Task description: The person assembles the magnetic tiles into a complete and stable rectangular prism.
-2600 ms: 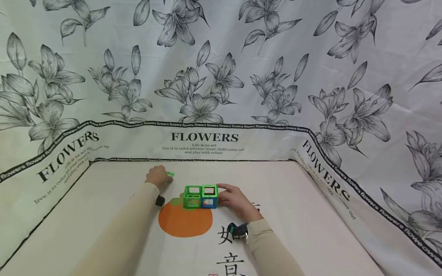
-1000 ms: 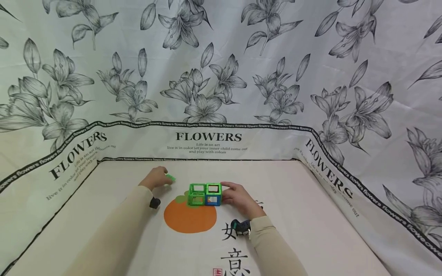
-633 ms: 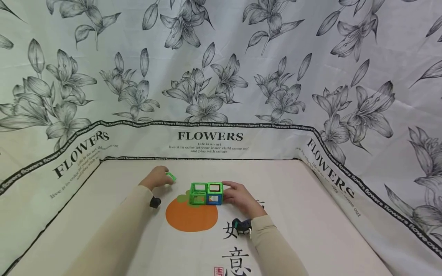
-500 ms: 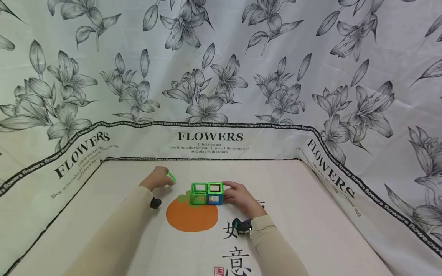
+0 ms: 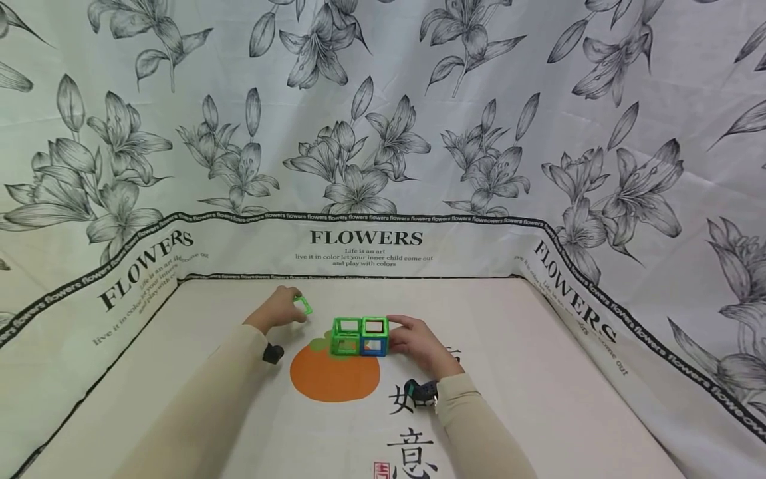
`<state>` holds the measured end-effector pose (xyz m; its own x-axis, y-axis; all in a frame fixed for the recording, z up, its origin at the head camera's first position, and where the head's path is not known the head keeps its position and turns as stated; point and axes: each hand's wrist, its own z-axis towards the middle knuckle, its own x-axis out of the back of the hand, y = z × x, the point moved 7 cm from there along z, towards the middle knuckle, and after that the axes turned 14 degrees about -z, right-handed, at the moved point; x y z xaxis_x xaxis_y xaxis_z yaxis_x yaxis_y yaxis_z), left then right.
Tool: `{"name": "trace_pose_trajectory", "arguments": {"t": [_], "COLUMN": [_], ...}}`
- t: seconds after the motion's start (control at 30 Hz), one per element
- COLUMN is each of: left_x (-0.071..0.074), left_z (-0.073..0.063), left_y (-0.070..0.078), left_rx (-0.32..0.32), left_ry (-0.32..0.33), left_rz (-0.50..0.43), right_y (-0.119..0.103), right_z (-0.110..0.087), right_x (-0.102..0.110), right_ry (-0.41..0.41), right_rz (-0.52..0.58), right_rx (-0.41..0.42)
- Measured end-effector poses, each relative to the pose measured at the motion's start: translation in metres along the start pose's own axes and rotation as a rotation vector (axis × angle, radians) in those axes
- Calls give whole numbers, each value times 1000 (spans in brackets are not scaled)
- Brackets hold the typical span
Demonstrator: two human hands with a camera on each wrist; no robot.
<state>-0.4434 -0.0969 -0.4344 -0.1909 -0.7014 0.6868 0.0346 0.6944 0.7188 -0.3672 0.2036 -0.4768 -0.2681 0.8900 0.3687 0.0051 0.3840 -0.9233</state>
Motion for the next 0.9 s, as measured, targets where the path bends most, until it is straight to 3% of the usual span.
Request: {"name": "trace_pose_trajectory", "arguments": {"t": [0.33, 0.9], "left_x": [5, 2], "left_z": [-10, -18], "left_y": [24, 51], "left_rx": [-78, -180], "left_ry": [2, -58], "left_rz": [6, 36], "right_y": [1, -1], "right_z": [0, 0], "right_x": [1, 1], "right_ry": [0, 17], "right_rz": [1, -17], "right_rx": [-4, -14]}}
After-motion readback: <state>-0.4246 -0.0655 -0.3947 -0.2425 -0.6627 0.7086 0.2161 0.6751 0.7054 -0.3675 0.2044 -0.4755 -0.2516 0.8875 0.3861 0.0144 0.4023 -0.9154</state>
